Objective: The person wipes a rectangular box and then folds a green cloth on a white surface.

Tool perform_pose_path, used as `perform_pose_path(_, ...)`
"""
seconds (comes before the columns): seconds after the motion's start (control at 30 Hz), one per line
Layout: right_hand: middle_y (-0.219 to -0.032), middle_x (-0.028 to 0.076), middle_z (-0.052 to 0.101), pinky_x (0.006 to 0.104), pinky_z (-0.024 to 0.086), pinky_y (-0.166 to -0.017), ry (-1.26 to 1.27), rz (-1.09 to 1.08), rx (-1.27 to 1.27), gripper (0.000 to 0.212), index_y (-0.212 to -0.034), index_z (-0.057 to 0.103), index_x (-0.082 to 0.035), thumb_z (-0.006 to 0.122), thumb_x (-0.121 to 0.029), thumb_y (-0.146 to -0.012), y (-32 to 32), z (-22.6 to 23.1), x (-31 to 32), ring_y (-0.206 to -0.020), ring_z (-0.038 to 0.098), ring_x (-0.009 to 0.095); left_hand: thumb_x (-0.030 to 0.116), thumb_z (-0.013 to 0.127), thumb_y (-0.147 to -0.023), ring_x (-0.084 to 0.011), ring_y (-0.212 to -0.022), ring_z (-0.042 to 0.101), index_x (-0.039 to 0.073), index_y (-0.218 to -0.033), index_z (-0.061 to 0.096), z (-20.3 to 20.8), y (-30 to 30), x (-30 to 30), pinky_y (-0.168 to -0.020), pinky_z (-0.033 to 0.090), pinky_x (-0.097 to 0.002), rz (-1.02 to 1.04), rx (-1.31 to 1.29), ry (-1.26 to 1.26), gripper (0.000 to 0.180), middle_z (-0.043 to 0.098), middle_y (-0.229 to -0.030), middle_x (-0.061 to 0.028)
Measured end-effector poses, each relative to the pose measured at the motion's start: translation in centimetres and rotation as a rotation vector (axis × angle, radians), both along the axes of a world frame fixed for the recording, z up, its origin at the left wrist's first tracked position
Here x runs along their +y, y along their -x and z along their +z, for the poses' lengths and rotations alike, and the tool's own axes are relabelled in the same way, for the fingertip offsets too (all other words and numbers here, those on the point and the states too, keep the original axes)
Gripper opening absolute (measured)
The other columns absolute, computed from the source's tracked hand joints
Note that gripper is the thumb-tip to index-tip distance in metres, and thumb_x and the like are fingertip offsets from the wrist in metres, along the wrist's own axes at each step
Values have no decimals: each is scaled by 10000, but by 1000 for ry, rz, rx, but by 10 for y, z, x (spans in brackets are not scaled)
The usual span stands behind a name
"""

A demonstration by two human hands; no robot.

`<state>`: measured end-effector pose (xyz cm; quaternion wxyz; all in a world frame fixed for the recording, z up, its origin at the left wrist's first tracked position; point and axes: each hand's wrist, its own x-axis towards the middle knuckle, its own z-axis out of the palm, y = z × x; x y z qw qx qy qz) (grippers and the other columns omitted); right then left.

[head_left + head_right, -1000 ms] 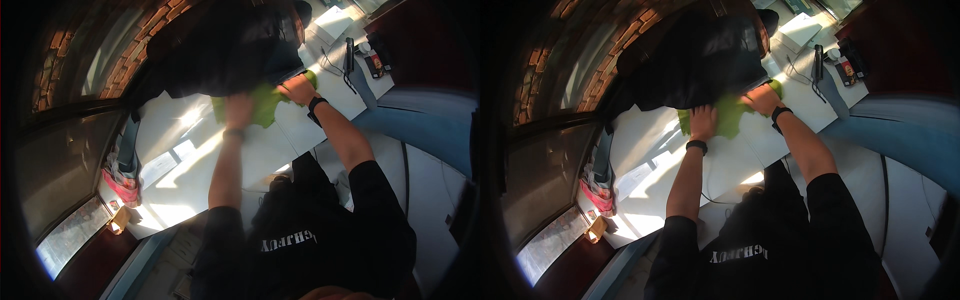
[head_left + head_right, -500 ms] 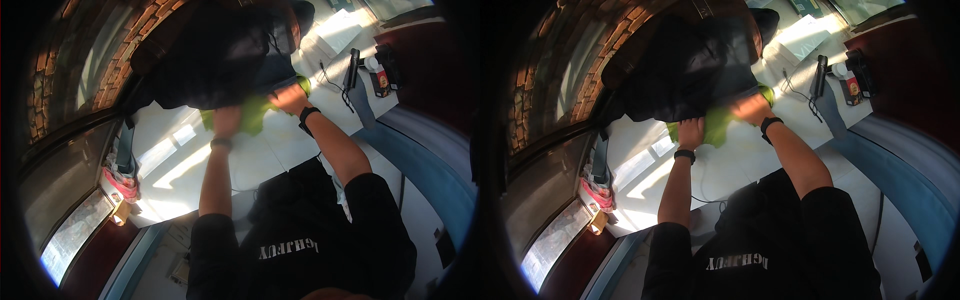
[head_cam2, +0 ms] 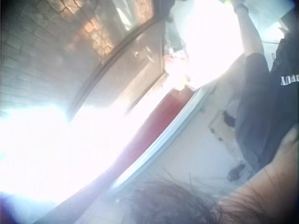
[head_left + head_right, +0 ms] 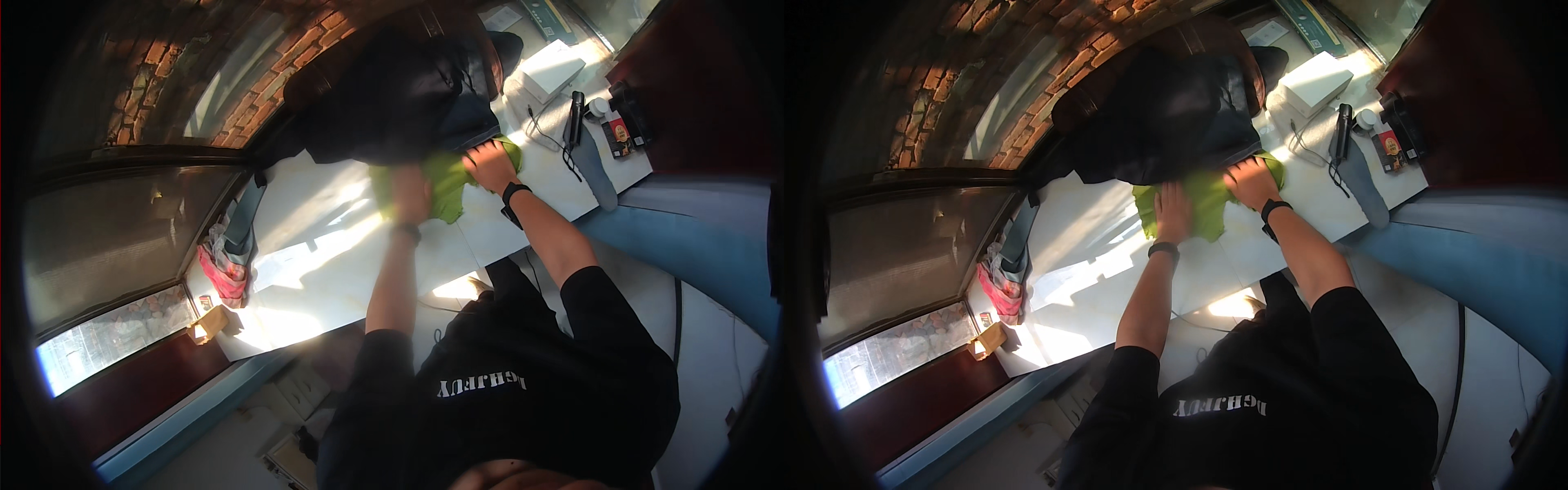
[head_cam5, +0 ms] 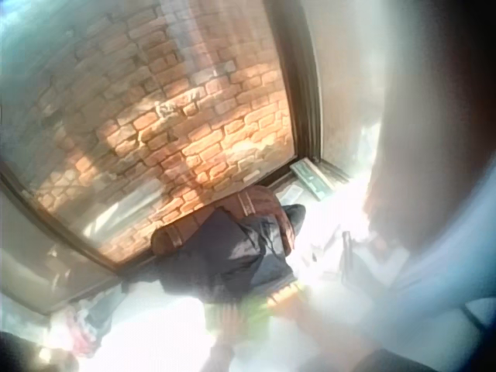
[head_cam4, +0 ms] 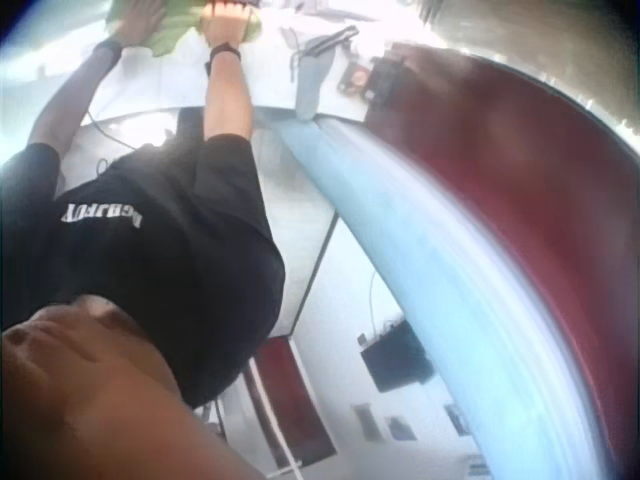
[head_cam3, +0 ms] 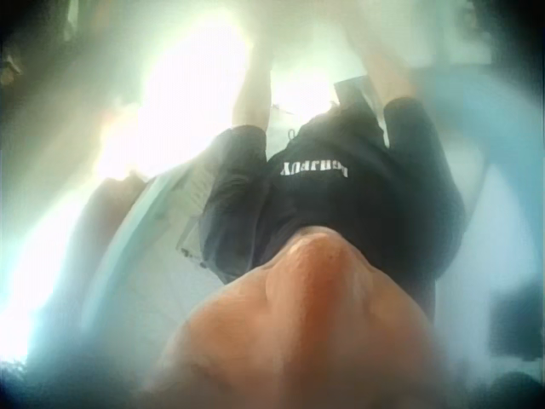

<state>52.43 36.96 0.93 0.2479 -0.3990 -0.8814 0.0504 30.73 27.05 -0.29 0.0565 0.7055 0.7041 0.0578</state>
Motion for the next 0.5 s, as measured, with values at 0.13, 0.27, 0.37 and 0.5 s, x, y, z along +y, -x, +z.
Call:
perform_pose_path(0.13,-1376,106,447,440,233,-1106,167,-50,-99,455,-1336,462,-106,482,-293,-921,-17,17,-40,-1312,352,276,315,379,-954,-298,-1424,155,10,-1458,212,16,-19,-33,-1132,126,-493,-8,-68,83,612,198,-1526,-166)
perform_pose_path(0.27,-1473,74,344,445,170,-1141,205,-95,-180,498,-1419,364,-151,441,-305,-952,-35,13,-82,-1385,257,261,351,345,-972,-272,-1435,124,43,-1469,211,22,-38,-68,-1146,76,-474,-29,-96,51,600,178,-1540,-135)
perform_pose_path(0.37,-1501,62,300,443,161,-1142,212,-128,-213,512,-1442,328,-170,432,-309,-960,-49,12,-108,-1400,229,260,365,346,-973,-258,-1438,115,61,-1474,210,22,-53,-89,-1149,60,-463,2,-135,95,602,176,-1544,-116)
perform_pose_path(0.5,-1491,66,319,445,141,-1148,215,-145,-211,510,-1435,340,-164,415,-336,-960,-67,9,-137,-1400,230,262,358,360,-969,-249,-1436,125,64,-1472,215,17,-72,-114,-1148,79,-469,-13,-94,91,600,184,-1543,-106)
